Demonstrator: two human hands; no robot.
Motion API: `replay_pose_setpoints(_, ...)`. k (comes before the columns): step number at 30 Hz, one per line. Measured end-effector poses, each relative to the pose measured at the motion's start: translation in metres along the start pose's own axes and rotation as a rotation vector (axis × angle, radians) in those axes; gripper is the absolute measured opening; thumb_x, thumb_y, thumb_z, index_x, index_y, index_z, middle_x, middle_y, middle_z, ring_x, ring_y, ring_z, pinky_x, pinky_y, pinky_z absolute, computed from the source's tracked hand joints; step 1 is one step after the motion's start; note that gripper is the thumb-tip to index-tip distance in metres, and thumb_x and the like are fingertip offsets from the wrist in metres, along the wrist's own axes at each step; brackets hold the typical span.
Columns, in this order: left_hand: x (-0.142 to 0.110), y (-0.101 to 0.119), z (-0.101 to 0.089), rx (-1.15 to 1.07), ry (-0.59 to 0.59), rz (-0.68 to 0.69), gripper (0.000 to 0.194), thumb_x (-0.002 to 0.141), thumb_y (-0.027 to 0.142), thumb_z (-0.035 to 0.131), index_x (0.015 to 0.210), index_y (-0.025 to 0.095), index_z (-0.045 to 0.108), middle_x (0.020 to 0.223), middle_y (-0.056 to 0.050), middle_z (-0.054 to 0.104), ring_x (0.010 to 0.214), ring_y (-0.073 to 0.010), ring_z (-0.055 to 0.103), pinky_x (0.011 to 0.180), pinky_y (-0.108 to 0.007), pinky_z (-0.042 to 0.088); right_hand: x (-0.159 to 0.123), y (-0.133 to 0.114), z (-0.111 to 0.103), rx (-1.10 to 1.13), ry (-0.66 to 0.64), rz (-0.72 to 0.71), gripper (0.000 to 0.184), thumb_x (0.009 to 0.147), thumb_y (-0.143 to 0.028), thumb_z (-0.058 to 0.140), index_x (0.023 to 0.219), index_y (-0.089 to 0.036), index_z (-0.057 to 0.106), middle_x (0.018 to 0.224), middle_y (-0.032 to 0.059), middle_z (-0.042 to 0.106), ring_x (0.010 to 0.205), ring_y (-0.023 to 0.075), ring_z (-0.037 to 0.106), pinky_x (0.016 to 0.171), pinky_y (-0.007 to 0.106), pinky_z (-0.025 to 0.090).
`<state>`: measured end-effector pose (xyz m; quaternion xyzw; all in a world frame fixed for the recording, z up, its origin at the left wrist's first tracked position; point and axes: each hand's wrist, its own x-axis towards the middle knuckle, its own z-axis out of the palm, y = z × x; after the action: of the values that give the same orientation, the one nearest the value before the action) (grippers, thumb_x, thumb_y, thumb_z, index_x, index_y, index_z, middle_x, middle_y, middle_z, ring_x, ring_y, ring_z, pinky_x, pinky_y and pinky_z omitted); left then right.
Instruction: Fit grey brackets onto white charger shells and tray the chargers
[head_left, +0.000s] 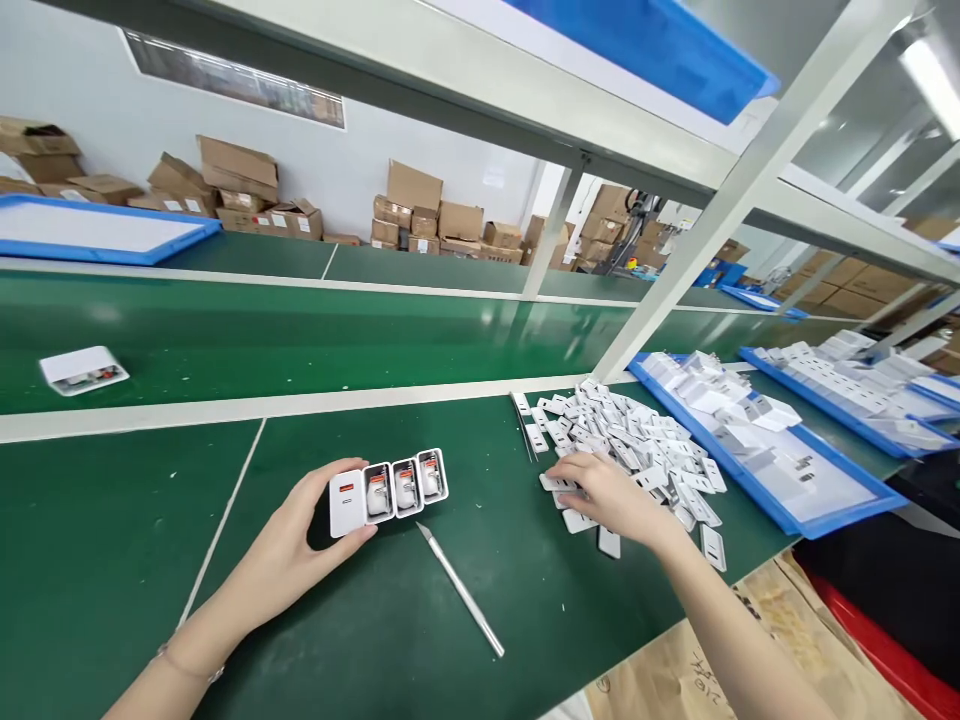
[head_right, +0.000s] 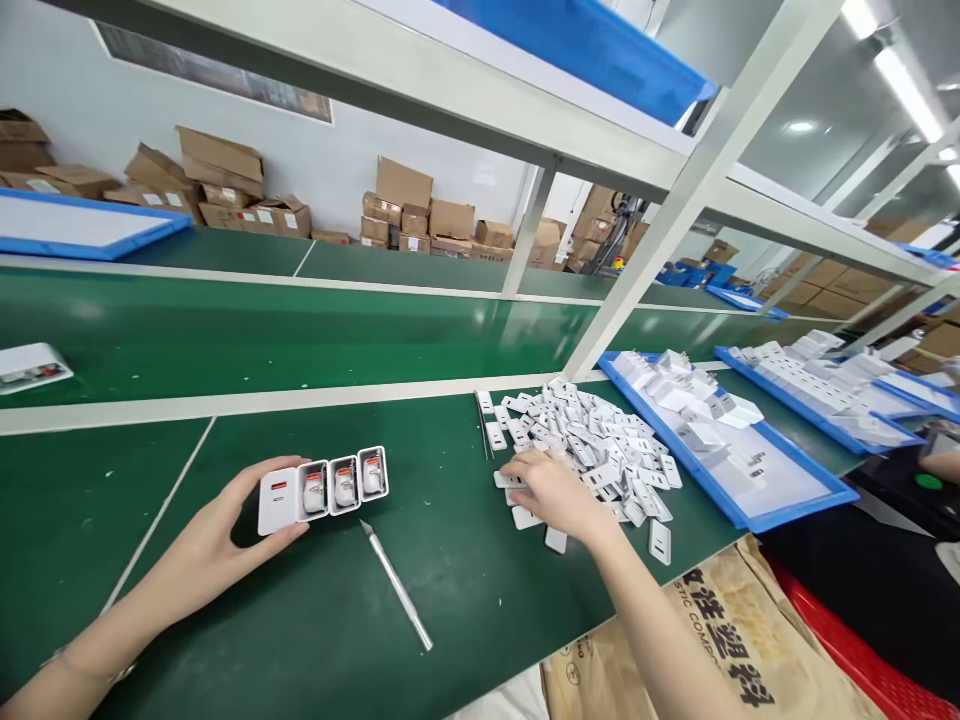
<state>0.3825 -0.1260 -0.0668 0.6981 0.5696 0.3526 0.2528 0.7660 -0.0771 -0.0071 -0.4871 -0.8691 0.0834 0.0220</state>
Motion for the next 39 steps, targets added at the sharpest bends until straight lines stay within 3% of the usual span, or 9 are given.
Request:
replay_pose_setpoints(4,-0.001,0.003,0.003,-0.023,0.005,0.025,0.058,0.085,0.045,0.059,0.135,0.029,0.035,0.138,-0.009,0.047,0.123,-0.0267,0.051,0.101,-0.043,0.046,0.014,-0.001,0.008,0.043,0.054,-0.026,0.028,0.091,-0.019,0.038,0.096,-0.015,0.066,0.094,0.0111,0.066,0.089,0.0235,0.063,0.082,0.043,0.051)
replay_pose_setpoints(7,0.001,0.006,0.005,-0.031,0.009,0.044,0.066,0.082,0.04,0.065,0.137,0.03,0.031,0.139,-0.009,0.045,0.126,-0.0259,0.049,0.104,-0.042,0.044,0.025,-0.016,-0.001,0.29,0.048,-0.113,0.036,0.098,-0.027,0.03,0.116,-0.02,0.061,0.1,0.0088,0.061,0.082,0.0167,0.063,0.075,0.033,0.055)
replay_pose_setpoints(10,0.004,0.009,0.007,-0.088,0.014,0.062,0.065,0.082,0.033,0.065,0.136,0.032,0.029,0.133,-0.006,0.051,0.12,-0.0218,0.055,0.099,-0.038,0.048,0.041,-0.05,-0.016,0.56,0.015,-0.208,0.036,0.099,-0.032,0.037,0.13,-0.025,0.054,0.095,0.0052,0.058,0.07,0.0123,0.061,0.065,0.027,0.053)
replay_pose_setpoints(15,0.007,0.01,0.008,-0.191,0.012,0.073,0.064,0.081,0.029,0.066,0.133,0.033,0.029,0.123,-0.003,0.058,0.109,-0.0185,0.061,0.09,-0.032,0.052,0.086,-0.116,-0.025,0.654,-0.032,-0.382,0.025,0.095,-0.029,0.051,0.115,-0.021,0.063,0.09,0.0023,0.065,0.073,0.0121,0.059,0.066,0.023,0.048)
replay_pose_setpoints(18,0.006,0.007,0.008,-0.191,0.011,0.055,0.064,0.081,0.031,0.067,0.133,0.033,0.03,0.126,-0.004,0.056,0.112,-0.0198,0.059,0.089,-0.032,0.052,0.109,-0.137,-0.018,0.612,-0.054,-0.488,0.028,0.096,-0.019,0.045,0.116,-0.021,0.065,0.096,0.0035,0.063,0.081,0.0125,0.059,0.069,0.023,0.047)
replay_pose_setpoints(23,0.005,0.004,0.009,-0.2,-0.001,0.017,0.066,0.08,0.033,0.069,0.134,0.03,0.031,0.13,-0.007,0.052,0.112,-0.0238,0.058,0.088,-0.036,0.053,0.115,-0.147,-0.004,0.555,-0.05,-0.479,0.033,0.098,-0.018,0.042,0.122,-0.025,0.062,0.096,0.0037,0.062,0.081,0.0128,0.059,0.069,0.024,0.048)
replay_pose_setpoints(29,0.007,0.003,0.009,-0.199,0.021,0.043,0.067,0.078,0.038,0.07,0.134,0.03,0.033,0.128,-0.007,0.054,0.108,-0.0234,0.06,0.086,-0.036,0.054,0.104,-0.151,0.01,0.184,0.147,-0.535,0.036,0.093,-0.025,0.054,0.129,-0.019,0.056,0.118,0.0105,0.056,0.113,0.0221,0.051,0.091,0.037,0.051)
replay_pose_setpoints(33,0.008,0.003,0.01,-0.2,0.037,0.073,0.065,0.079,0.039,0.069,0.133,0.028,0.034,0.127,-0.007,0.056,0.112,-0.0238,0.06,0.091,-0.037,0.053,0.101,-0.148,0.029,-0.058,0.319,-0.586,0.043,0.097,-0.032,0.048,0.133,-0.009,0.051,0.135,0.0147,0.053,0.133,0.0263,0.039,0.11,0.051,0.036)
replay_pose_setpoints(39,0.007,0.004,0.009,-0.169,0.035,0.072,0.065,0.079,0.039,0.069,0.133,0.029,0.034,0.135,-0.008,0.051,0.118,-0.0246,0.057,0.092,-0.036,0.053,0.101,-0.152,0.046,-0.286,0.462,-0.655,0.044,0.101,-0.024,0.034,0.135,0.002,0.045,0.14,0.0165,0.048,0.14,0.0231,0.03,0.119,0.055,0.017)
